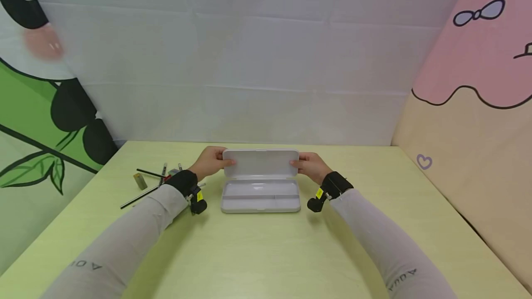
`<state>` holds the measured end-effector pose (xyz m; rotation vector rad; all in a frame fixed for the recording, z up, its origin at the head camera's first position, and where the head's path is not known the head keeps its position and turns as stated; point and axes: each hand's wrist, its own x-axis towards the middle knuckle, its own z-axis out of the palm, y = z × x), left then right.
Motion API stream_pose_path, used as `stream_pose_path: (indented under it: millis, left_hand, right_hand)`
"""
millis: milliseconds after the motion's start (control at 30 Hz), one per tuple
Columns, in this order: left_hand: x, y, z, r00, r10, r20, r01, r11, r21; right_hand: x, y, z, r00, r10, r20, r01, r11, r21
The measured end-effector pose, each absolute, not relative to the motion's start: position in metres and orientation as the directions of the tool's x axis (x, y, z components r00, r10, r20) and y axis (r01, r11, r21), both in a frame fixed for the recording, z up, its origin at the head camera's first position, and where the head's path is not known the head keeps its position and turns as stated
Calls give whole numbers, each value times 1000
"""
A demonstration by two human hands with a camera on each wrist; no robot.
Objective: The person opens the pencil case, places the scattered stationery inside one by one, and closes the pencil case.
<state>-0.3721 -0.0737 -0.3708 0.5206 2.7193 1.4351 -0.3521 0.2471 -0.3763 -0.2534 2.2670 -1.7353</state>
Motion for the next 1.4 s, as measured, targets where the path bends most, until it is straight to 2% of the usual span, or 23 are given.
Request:
stream_pose_path:
  millis: [533,867,1067,1400]
  left_hand:
    - [-377,-74,-376,-962,246,118,234,522,820]
    - [-379,-77,-384,-966,244,87,203,507,837]
    - [-378,-78,-381,-966,240,100,210,493,844]
    - [-377,-77,-383,-977,201,64,152,463,873]
  right_hand:
    - [-355,238,-382,-957,-270,-109,57,194,-979]
    - [-355,235,-386,-956,-260,-139,77,234,-969]
    - [-355,233,-384,-959,-250,-132,76,224,-972]
    - [-361,234,-392,-966,-232,-111,56,231,-971]
